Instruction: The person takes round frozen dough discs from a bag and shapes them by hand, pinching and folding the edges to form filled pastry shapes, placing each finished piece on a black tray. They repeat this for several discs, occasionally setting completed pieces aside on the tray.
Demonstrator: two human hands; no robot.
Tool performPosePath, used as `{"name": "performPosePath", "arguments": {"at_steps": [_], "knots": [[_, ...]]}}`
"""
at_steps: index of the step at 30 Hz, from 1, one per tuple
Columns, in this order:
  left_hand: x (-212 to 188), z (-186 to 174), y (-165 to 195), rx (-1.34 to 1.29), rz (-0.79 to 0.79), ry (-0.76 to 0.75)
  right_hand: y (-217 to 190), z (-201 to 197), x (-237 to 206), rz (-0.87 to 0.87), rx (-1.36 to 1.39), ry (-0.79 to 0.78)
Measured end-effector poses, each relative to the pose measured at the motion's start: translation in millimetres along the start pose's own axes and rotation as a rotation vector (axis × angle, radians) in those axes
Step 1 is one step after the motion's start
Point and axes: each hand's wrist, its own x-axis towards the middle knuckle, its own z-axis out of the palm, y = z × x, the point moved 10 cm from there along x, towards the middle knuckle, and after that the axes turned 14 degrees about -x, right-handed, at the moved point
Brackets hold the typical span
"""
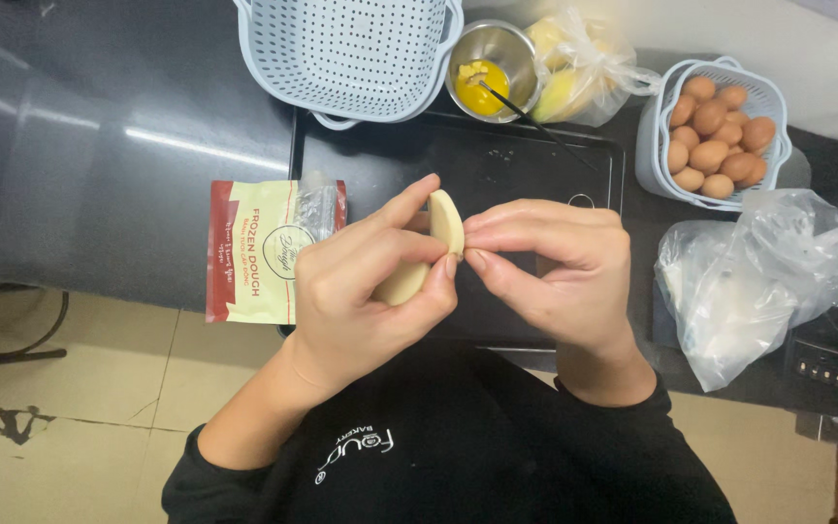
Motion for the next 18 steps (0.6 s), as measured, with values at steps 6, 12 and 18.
{"name": "performPosePath", "arguments": {"at_steps": [6,12,18], "knots": [[-0.3,1.5,-0.9,-0.006,0.001,0.01,0.2,-1.7,-1.6,-0.007,-0.01,0.0],[1.4,1.4,-0.3,0.033,0.019,0.017,1.0,-3.2,-0.1,-0.027,-0.042,0.023],[1.3,1.0,3.2,0.096,0.038,0.017,4.6,-1.6,-0.1,-0.006,-0.024,0.024]]}}
